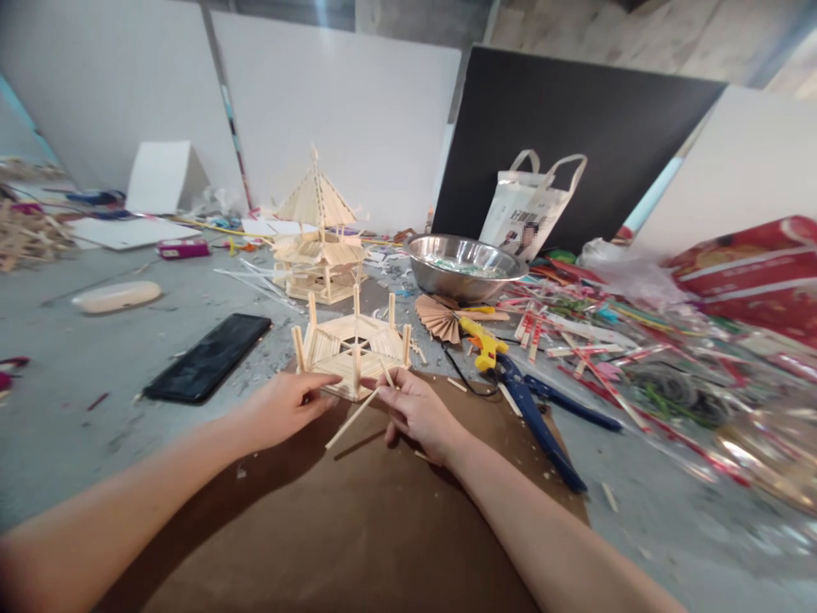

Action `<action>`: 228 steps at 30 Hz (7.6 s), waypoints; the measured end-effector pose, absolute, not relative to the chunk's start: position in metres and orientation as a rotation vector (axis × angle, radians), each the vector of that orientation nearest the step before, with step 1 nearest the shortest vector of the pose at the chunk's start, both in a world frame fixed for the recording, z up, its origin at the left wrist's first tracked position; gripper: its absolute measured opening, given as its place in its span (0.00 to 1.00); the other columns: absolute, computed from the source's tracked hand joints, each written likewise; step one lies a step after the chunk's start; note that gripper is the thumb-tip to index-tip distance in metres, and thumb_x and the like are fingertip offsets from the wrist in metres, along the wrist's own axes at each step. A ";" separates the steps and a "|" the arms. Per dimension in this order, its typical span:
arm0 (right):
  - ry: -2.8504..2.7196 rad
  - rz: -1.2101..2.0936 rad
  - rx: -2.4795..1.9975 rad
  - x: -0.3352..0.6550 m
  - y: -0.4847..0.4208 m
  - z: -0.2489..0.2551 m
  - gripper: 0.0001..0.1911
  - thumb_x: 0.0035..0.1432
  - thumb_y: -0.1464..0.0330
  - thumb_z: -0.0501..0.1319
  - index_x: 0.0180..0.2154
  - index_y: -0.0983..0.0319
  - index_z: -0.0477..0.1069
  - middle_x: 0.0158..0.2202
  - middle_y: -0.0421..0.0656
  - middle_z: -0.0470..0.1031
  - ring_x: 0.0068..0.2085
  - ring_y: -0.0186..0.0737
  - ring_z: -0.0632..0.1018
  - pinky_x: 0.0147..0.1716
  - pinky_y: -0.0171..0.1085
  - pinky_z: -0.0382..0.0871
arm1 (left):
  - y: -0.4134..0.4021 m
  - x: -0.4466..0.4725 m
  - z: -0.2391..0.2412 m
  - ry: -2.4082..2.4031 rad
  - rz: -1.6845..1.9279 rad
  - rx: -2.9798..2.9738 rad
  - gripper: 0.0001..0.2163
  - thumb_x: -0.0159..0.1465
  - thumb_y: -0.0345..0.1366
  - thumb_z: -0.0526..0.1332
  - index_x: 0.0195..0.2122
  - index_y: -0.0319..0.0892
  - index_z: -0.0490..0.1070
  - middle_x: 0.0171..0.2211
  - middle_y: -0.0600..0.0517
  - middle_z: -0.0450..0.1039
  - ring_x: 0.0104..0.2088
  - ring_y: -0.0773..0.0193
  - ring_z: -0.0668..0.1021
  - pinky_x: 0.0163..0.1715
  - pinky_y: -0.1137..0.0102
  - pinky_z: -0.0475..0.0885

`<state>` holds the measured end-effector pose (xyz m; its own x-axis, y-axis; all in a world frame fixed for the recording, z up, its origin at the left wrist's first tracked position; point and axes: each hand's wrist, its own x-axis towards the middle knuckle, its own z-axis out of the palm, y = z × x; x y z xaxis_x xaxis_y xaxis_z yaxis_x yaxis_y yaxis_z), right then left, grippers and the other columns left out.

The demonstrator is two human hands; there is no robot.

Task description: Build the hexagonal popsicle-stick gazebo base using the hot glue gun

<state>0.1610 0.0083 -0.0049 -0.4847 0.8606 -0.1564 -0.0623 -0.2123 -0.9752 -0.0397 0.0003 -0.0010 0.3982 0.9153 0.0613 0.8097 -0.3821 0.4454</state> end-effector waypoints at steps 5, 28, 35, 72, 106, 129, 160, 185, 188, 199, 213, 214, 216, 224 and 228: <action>-1.387 1.839 -0.938 0.156 0.006 -0.003 0.09 0.50 0.65 0.56 0.28 0.60 0.55 0.14 0.27 0.57 0.10 0.21 0.52 0.11 0.27 0.61 | 0.000 -0.034 -0.001 1.424 0.527 2.282 0.16 0.58 0.37 0.49 0.44 0.41 0.67 0.27 0.52 0.73 0.24 0.69 0.71 0.25 0.76 0.62; -1.144 1.575 -1.071 0.167 0.021 -0.007 0.07 0.49 0.67 0.56 0.26 0.60 0.57 0.14 0.28 0.60 0.09 0.21 0.51 0.14 0.29 0.65 | 0.012 -0.033 -0.007 1.658 0.553 2.062 0.13 0.54 0.46 0.52 0.30 0.44 0.71 0.24 0.54 0.71 0.26 0.66 0.72 0.24 0.74 0.60; -1.078 1.574 -1.173 0.172 0.017 -0.002 0.06 0.51 0.66 0.54 0.27 0.59 0.56 0.07 0.27 0.50 0.09 0.27 0.60 0.11 0.26 0.59 | 0.001 -0.040 0.004 1.625 0.550 2.044 0.12 0.54 0.43 0.53 0.29 0.42 0.71 0.24 0.54 0.71 0.25 0.67 0.71 0.25 0.75 0.60; -0.981 1.674 -1.151 0.161 0.004 -0.003 0.05 0.47 0.68 0.56 0.27 0.62 0.60 0.25 0.36 0.73 0.09 0.19 0.50 0.12 0.28 0.59 | -0.006 -0.033 0.000 1.396 0.477 2.002 0.13 0.55 0.41 0.52 0.30 0.39 0.71 0.25 0.54 0.71 0.27 0.66 0.71 0.27 0.74 0.61; -0.997 1.509 -1.140 0.167 0.013 -0.007 0.05 0.50 0.68 0.54 0.25 0.62 0.61 0.22 0.34 0.69 0.08 0.20 0.51 0.11 0.30 0.62 | -0.027 -0.030 0.014 0.966 0.463 2.516 0.12 0.58 0.35 0.50 0.36 0.42 0.71 0.28 0.52 0.73 0.26 0.69 0.71 0.27 0.75 0.63; -1.015 1.523 -1.151 0.167 0.010 -0.004 0.05 0.50 0.68 0.54 0.24 0.62 0.60 0.24 0.36 0.72 0.09 0.19 0.51 0.13 0.30 0.63 | -0.006 -0.065 0.019 1.442 1.289 2.257 0.11 0.57 0.38 0.52 0.38 0.40 0.67 0.33 0.49 0.70 0.39 0.61 0.68 0.34 0.69 0.67; -1.027 1.548 -1.128 0.167 0.011 -0.007 0.05 0.49 0.67 0.56 0.26 0.62 0.61 0.23 0.36 0.71 0.08 0.18 0.52 0.11 0.29 0.62 | 0.004 -0.069 0.011 1.349 1.136 2.363 0.08 0.57 0.35 0.53 0.26 0.38 0.69 0.25 0.51 0.68 0.30 0.66 0.69 0.31 0.72 0.64; -1.182 1.659 -0.993 0.164 0.004 -0.009 0.07 0.46 0.67 0.58 0.25 0.62 0.59 0.23 0.37 0.72 0.09 0.19 0.53 0.10 0.28 0.60 | 0.011 -0.073 0.005 1.505 1.491 2.005 0.14 0.60 0.42 0.48 0.36 0.39 0.68 0.39 0.48 0.69 0.41 0.61 0.69 0.43 0.67 0.62; -1.221 1.704 -0.962 0.165 0.003 -0.009 0.08 0.48 0.67 0.58 0.26 0.62 0.59 0.26 0.39 0.74 0.10 0.19 0.53 0.11 0.28 0.61 | 0.014 -0.073 0.002 1.541 1.467 1.963 0.16 0.60 0.44 0.47 0.39 0.39 0.67 0.40 0.48 0.69 0.42 0.60 0.69 0.44 0.66 0.61; -1.284 1.754 -0.972 0.163 0.001 -0.007 0.07 0.48 0.68 0.57 0.26 0.63 0.58 0.27 0.41 0.75 0.10 0.21 0.56 0.10 0.28 0.60 | 0.017 -0.074 -0.001 1.551 1.388 2.023 0.18 0.61 0.44 0.45 0.46 0.40 0.64 0.46 0.47 0.65 0.49 0.60 0.65 0.49 0.64 0.57; -1.356 1.758 -1.014 0.161 -0.004 -0.002 0.08 0.47 0.67 0.58 0.28 0.63 0.60 0.30 0.40 0.75 0.12 0.20 0.57 0.13 0.28 0.61 | 0.018 -0.074 -0.002 1.582 1.305 2.045 0.21 0.60 0.45 0.46 0.51 0.39 0.59 0.52 0.45 0.59 0.53 0.59 0.60 0.52 0.62 0.53; -1.374 1.768 -1.018 0.160 -0.004 -0.002 0.08 0.47 0.67 0.58 0.28 0.63 0.60 0.31 0.40 0.74 0.13 0.20 0.57 0.13 0.27 0.61 | 0.018 -0.074 -0.003 1.577 1.297 2.046 0.21 0.61 0.44 0.46 0.51 0.39 0.59 0.52 0.45 0.59 0.54 0.59 0.60 0.53 0.62 0.52; -1.417 1.779 -1.012 0.160 -0.006 -0.002 0.07 0.48 0.67 0.57 0.29 0.63 0.60 0.32 0.40 0.74 0.13 0.20 0.58 0.13 0.27 0.61 | 0.019 -0.075 -0.003 1.579 1.286 2.049 0.21 0.60 0.44 0.47 0.52 0.39 0.58 0.53 0.45 0.59 0.54 0.59 0.60 0.52 0.62 0.53; -1.338 1.529 -1.028 0.166 -0.002 -0.008 0.09 0.50 0.62 0.55 0.30 0.61 0.59 0.19 0.32 0.67 0.10 0.22 0.57 0.11 0.27 0.59 | 0.017 -0.076 0.001 1.599 1.218 2.236 0.26 0.55 0.46 0.54 0.53 0.40 0.55 0.52 0.44 0.58 0.51 0.55 0.61 0.50 0.60 0.56; -1.215 1.306 -1.075 0.169 0.004 -0.006 0.10 0.50 0.61 0.55 0.29 0.60 0.58 0.20 0.32 0.67 0.11 0.21 0.53 0.12 0.28 0.61 | 0.019 -0.075 -0.001 1.649 1.137 2.337 0.31 0.50 0.47 0.58 0.54 0.41 0.54 0.54 0.44 0.55 0.53 0.53 0.59 0.51 0.57 0.54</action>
